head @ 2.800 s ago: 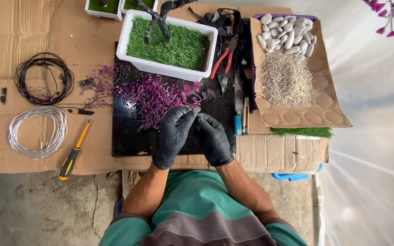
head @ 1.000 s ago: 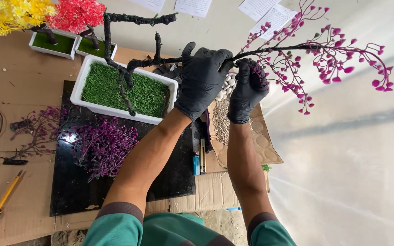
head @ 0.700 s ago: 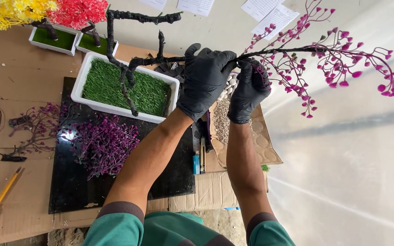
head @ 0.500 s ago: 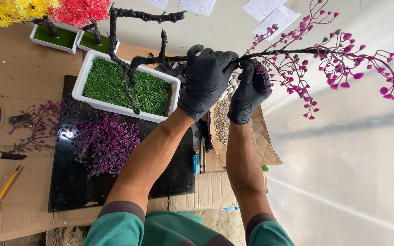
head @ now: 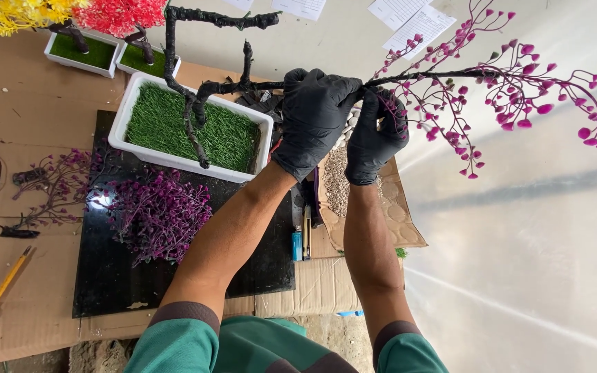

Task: The person assembles an artificial bonsai tree by attaching purple leafy branches to a black wire frame. They repeatedly pick up small purple branches from a pile on the table and insert them into the main structure, adjusting the placement to create a full appearance.

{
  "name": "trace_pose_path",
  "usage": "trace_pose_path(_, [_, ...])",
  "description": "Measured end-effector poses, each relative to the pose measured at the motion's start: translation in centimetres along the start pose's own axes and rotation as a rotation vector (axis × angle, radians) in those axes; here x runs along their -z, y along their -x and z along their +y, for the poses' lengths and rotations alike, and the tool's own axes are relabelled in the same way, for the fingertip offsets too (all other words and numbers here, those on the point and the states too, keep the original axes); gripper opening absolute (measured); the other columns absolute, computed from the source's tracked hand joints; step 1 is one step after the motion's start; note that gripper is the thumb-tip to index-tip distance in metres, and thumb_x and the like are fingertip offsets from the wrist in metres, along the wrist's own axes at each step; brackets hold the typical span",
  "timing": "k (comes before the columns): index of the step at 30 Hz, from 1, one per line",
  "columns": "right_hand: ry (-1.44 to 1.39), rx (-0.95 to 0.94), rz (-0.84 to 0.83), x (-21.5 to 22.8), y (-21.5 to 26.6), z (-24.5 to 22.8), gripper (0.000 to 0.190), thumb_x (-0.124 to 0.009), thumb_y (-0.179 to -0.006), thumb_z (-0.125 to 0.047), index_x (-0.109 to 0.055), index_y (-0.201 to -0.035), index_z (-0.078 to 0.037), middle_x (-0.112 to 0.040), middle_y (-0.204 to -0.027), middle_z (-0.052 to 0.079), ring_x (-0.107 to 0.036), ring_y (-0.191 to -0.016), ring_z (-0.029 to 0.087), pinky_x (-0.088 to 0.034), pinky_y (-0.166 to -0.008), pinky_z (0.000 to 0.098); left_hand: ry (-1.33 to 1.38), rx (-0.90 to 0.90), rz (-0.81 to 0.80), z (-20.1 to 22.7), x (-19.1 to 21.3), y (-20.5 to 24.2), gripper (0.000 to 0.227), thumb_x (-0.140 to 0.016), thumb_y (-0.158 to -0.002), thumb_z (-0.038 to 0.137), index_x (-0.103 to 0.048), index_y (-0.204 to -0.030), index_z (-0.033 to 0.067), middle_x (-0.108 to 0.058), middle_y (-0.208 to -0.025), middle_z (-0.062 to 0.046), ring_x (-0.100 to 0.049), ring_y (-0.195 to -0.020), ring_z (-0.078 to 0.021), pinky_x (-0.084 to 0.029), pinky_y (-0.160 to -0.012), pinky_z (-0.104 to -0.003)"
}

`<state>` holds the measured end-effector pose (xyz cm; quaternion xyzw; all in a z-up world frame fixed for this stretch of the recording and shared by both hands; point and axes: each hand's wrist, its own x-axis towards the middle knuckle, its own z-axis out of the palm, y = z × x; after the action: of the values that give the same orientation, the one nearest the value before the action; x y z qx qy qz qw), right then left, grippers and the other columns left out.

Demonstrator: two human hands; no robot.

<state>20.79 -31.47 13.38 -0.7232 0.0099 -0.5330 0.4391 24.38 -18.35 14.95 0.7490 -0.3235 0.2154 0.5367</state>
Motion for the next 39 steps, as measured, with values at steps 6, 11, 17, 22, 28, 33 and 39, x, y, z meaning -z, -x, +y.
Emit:
trace_pose_path(6, [0.167,0.134,-0.018,-0.3,-0.1,-0.5,0.01,-0.079,-0.089,-0.001,-0.077,-0.091,-0.011,-0.069,-0.07,0.005,-0.066,-0.064,0.017,-0.054,-0.073,0.03,-0.268,-0.093,0.284,-3.0,-4.2,1.3,0.012,-0.071,-0.093,0.046,-0.073,-0.104,0.0437,-0.074,-0.089,0.021,-0.069,-0.087,-0.0108,-0.043,-0.086,-0.031])
trace_pose_path(11, [0.184,0.202,0.009,-0.4,-0.1,-1.3,0.013,-0.08,-0.086,0.001,-0.076,-0.091,-0.009,-0.067,-0.071,0.005,-0.064,-0.063,0.018,-0.054,-0.068,0.0299,-0.233,-0.066,0.314,-3.8,-5.6,1.3,0.012,-0.076,-0.089,0.039,-0.076,-0.101,0.0389,-0.076,-0.09,0.018,-0.07,-0.086,-0.0138,-0.043,-0.085,-0.032])
trace_pose_path(17, [0.063,0.174,0.061,-0.5,0.4,-0.1,0.017,-0.088,-0.079,-0.001,-0.077,-0.091,-0.009,-0.072,-0.076,0.009,-0.068,-0.067,0.018,-0.054,-0.071,0.0282,-0.259,-0.092,0.34,-3.0,-4.7,1.4,0.014,-0.077,-0.088,0.037,-0.076,-0.102,0.0376,-0.075,-0.09,0.016,-0.07,-0.088,-0.0142,-0.042,-0.087,-0.034])
trace_pose_path(22, [0.111,0.153,-0.004,0.3,0.1,-1.0,0.018,-0.092,-0.078,-0.009,-0.081,-0.092,-0.012,-0.076,-0.08,0.006,-0.07,-0.073,0.022,-0.056,-0.077,0.0298,-0.193,-0.115,0.356,-2.2,-3.9,1.2,0.007,-0.074,-0.092,0.028,-0.075,-0.098,0.0316,-0.074,-0.081,0.008,-0.071,-0.079,-0.0228,-0.047,-0.083,-0.035])
trace_pose_path(28, [0.081,-0.101,-0.001,0.5,0.4,-1.9,0.024,-0.092,-0.078,-0.006,-0.08,-0.098,-0.014,-0.079,-0.079,0.0,-0.06,-0.065,0.006,-0.051,-0.072,0.0224,-0.213,-0.119,0.363,-2.1,-3.2,1.3,0.008,-0.075,-0.091,0.03,-0.074,-0.099,0.0325,-0.073,-0.08,0.011,-0.07,-0.077,-0.0201,-0.047,-0.084,-0.033])
trace_pose_path(33, [-0.44,-0.023,-0.016,1.2,2.1,0.3,0.029,-0.075,-0.086,0.017,-0.07,-0.107,-0.002,-0.076,-0.107,0.015,-0.076,-0.098,0.025,-0.065,-0.094,0.04,-0.285,-0.05,0.345,0.4,-2.7,1.3,0.026,-0.079,-0.088,0.017,-0.071,-0.112,0.0231,-0.075,-0.09,0.0,-0.065,-0.087,-0.0289,-0.044,-0.092,-0.047])
trace_pose_path(39, [-0.103,-0.086,-0.016,3.9,3.7,-2.4,0.016,-0.078,-0.092,-0.006,-0.073,-0.108,-0.006,-0.077,-0.099,0.007,-0.072,-0.086,0.014,-0.062,-0.082,0.0303,-0.394,-0.143,0.376,1.4,-2.5,1.3,0.045,-0.092,-0.082,0.018,-0.068,-0.12,0.0247,-0.075,-0.11,0.007,-0.067,-0.092,-0.0223,-0.037,-0.107,-0.045])
